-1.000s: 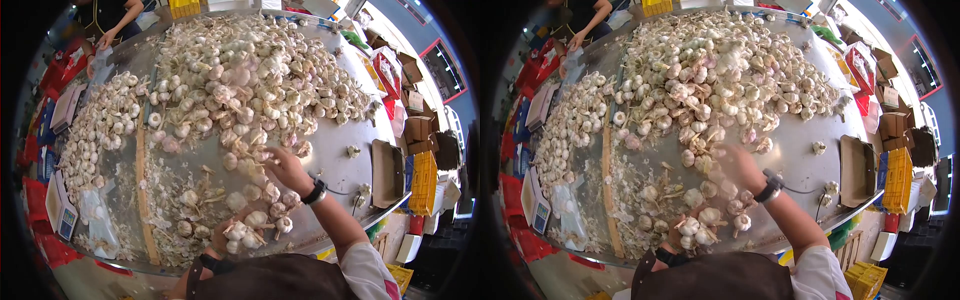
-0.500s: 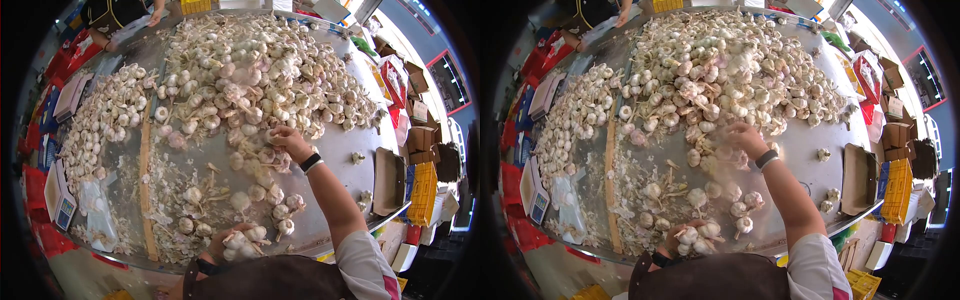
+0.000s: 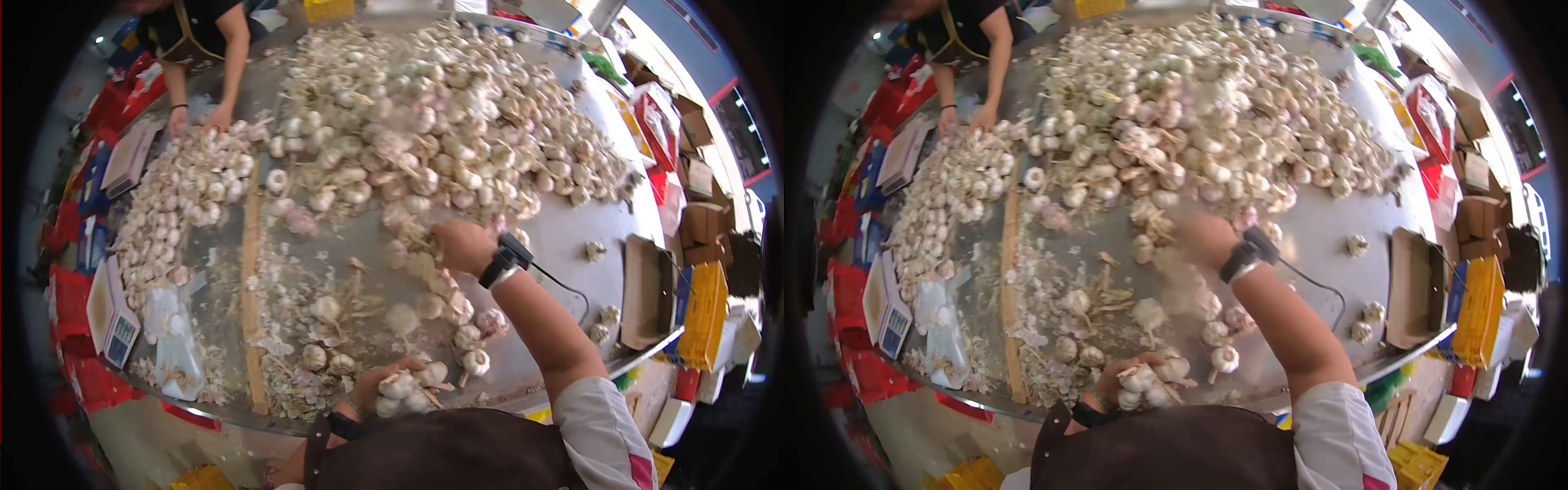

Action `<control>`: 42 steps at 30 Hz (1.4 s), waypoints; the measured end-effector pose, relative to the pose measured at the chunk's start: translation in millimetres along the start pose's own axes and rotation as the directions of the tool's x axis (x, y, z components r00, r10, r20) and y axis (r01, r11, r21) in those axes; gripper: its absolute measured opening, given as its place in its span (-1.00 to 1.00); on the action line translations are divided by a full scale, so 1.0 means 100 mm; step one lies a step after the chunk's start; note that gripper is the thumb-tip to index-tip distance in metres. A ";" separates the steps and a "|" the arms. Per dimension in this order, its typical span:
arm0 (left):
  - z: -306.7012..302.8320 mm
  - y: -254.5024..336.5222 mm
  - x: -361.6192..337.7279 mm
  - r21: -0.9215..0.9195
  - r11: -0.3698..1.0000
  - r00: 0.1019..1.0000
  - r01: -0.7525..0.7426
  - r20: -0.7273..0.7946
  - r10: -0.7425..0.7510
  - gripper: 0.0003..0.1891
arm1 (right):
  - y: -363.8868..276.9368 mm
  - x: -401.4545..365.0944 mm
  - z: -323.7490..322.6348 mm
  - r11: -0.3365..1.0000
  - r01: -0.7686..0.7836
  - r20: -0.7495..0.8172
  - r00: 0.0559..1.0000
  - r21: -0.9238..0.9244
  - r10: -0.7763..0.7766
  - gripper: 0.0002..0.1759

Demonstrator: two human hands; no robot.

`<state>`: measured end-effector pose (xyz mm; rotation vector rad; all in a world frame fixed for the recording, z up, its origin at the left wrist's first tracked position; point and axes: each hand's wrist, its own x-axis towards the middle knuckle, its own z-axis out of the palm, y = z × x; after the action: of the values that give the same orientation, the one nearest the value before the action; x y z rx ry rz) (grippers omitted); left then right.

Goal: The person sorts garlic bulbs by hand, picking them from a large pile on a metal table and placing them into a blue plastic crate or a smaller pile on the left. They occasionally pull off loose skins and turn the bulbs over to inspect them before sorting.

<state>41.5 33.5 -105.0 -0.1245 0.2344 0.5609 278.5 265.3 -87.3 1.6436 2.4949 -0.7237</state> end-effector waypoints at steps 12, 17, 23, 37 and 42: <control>0.12 0.00 -0.05 0.214 0.976 0.999 -0.041 0.044 0.033 -0.45 | -0.09 -0.42 -0.12 0.423 0.104 -0.242 0.927 0.900 0.288 -0.50; 0.31 0.02 0.01 0.283 0.958 0.996 -0.044 0.090 0.019 -0.05 | -0.93 -1.27 -0.51 0.664 0.213 -0.038 0.963 0.717 -0.268 -0.38; 0.13 0.00 -0.03 0.614 0.694 0.926 -0.377 0.242 0.289 -0.24 | -1.33 -1.58 -0.09 0.700 0.365 0.008 0.883 0.614 -0.468 0.03; 0.08 0.28 -0.67 0.350 0.888 0.946 -0.298 0.229 0.228 -0.19 | -2.13 -1.62 0.19 0.516 0.266 -0.204 0.963 0.814 -0.174 0.45; 0.47 0.66 -1.15 0.077 0.951 0.948 -0.301 -0.081 0.307 -0.53 | -2.15 -1.38 0.27 0.338 0.217 -0.189 0.976 0.916 -0.112 0.47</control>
<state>-79.7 38.7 -34.3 -0.0525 0.3647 0.8553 142.1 68.2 4.8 1.5633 2.3755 -2.5610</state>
